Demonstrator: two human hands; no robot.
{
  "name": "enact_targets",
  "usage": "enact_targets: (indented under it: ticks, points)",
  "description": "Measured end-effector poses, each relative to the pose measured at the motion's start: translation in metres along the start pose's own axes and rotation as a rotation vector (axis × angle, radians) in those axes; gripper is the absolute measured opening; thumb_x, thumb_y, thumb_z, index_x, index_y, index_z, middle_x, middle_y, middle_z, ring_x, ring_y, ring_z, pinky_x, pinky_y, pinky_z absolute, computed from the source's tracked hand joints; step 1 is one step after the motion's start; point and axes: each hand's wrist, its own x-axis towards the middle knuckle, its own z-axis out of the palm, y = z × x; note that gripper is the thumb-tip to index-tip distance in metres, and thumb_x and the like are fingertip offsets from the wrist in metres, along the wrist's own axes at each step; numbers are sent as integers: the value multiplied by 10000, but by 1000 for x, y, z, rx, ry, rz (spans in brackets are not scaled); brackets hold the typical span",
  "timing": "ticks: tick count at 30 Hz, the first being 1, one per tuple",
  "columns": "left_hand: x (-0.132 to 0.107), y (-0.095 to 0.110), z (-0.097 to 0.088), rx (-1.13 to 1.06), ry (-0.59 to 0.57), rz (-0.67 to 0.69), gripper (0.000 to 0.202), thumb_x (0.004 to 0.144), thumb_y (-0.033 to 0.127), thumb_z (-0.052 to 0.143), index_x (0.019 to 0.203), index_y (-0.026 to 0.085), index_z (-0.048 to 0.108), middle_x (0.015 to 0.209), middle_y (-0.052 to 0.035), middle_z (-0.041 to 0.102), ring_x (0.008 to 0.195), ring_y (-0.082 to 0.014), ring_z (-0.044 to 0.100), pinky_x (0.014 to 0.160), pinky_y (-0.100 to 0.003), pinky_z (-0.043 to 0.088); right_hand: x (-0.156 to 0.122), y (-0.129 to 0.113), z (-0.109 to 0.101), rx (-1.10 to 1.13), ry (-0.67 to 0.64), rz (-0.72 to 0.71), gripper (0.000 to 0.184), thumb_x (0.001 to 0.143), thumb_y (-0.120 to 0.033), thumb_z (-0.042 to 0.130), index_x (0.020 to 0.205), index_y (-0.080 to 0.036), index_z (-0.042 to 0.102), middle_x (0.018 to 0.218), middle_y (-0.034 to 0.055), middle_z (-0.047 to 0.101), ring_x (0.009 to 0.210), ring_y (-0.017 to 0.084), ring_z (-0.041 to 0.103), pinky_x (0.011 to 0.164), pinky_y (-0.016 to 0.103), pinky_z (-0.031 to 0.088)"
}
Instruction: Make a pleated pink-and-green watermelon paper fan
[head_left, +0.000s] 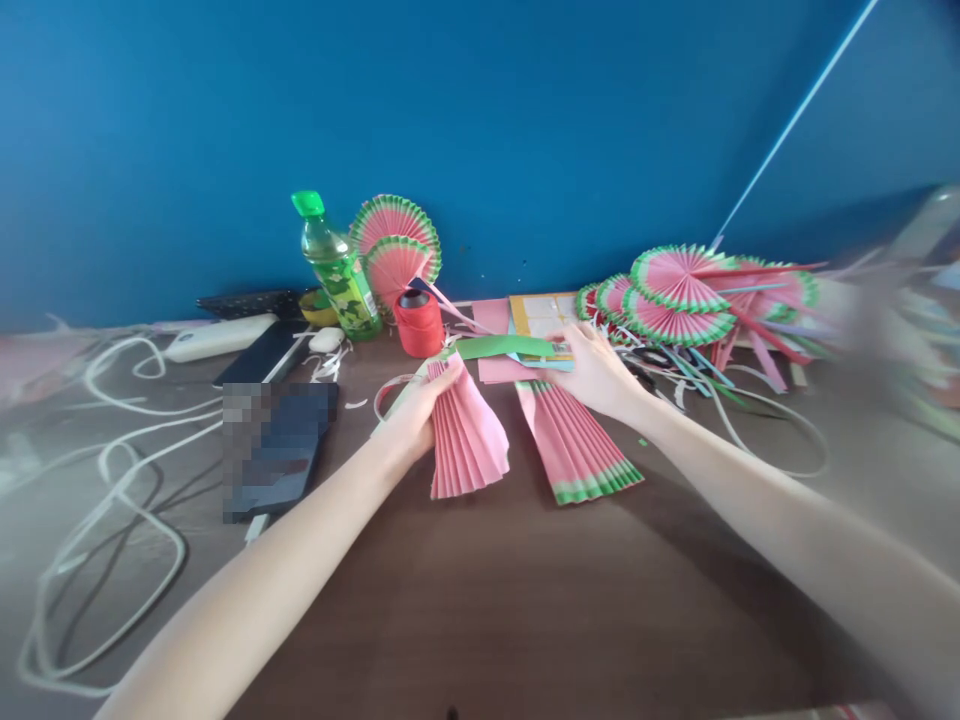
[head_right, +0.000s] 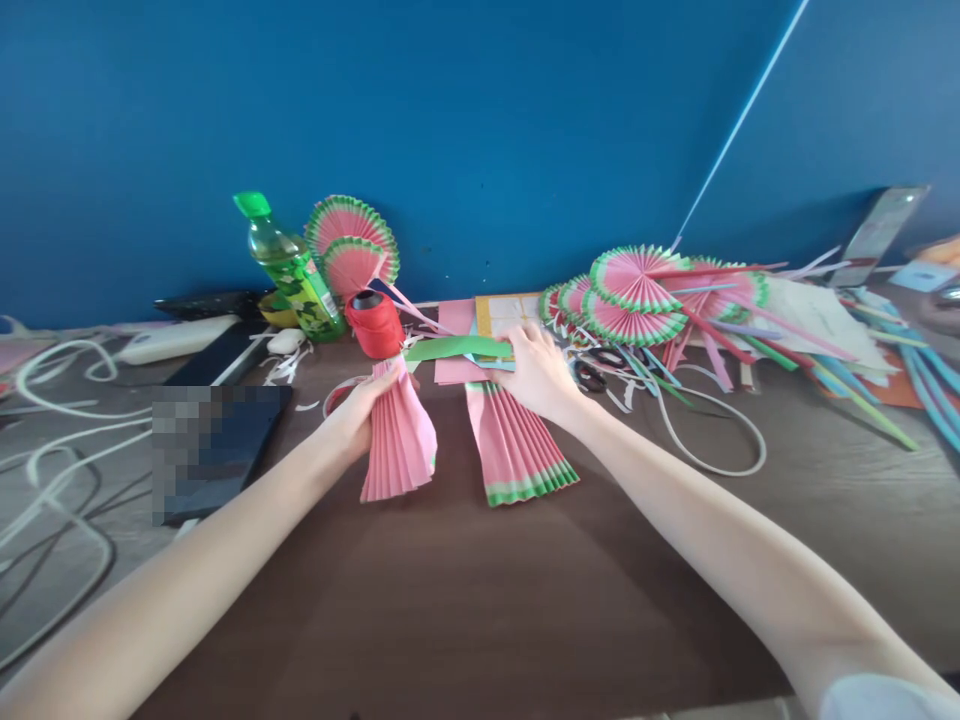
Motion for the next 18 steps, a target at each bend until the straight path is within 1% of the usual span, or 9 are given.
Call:
enact_targets:
  ticks: [1,2,4,5,7,9,11,15,18]
  points:
    - [0,0,1,28,32,22,96,709,147,657,737,133,566,590,2,579,520,-96,567,540,-204,484,-2,-4,0,-46,52,-51,198,715,-284,631,861,-166,570,983,100,582,955,240,537,804,366,406]
    - [0,0,2,46,50,34,90,709,146,657,737,133,573,588,0,590,515,-99,569,553,-212,489,-6,-10,-1,-33,30,-88,131,775,-302,562,775,-172,558,889,76,594,892,214,549,769,341,405]
    - [1,0,3,60,74,47,63,722,147,642,724,127,582,590,-9,606,518,-104,578,575,-220,496,-15,-26,0,96,-235,-83,287,851,-404,440,690,-181,523,682,18,579,657,148,539,636,288,390]
    - [1,1,4,59,85,54,57,734,153,629,715,121,585,596,-17,614,525,-106,584,583,-220,498,-21,-33,1,149,-380,-79,315,850,-432,433,677,-181,513,642,2,565,604,130,523,598,271,375]
    - [3,0,4,53,92,70,77,761,173,603,718,109,593,624,-35,631,553,-111,599,595,-220,499,-32,-45,5,172,-518,-62,306,826,-422,477,640,-179,477,610,-19,543,563,108,499,563,251,348]
    - [3,0,4,55,82,95,97,773,202,593,744,110,600,643,-39,638,566,-113,602,588,-217,495,-39,-51,11,217,-508,-69,274,828,-377,477,639,-181,443,604,-33,518,549,94,474,542,239,325]
    - [2,-2,4,71,77,120,109,771,240,601,764,132,594,623,-15,622,542,-108,584,557,-212,483,-43,-52,15,322,-524,-37,260,838,-356,457,647,-187,409,590,-46,490,529,87,477,528,231,324]
    - [-1,-4,5,89,132,142,149,739,292,644,722,179,549,588,24,577,527,-101,559,518,-198,456,-44,-52,18,537,-671,47,244,850,-359,437,672,-198,394,564,-58,475,476,81,493,493,218,337]
    - [-3,-5,7,59,136,111,196,728,319,659,685,184,523,589,15,563,591,-117,582,548,-200,461,-46,-54,20,544,-692,71,243,851,-366,438,677,-202,392,535,-59,475,459,83,487,474,215,332]
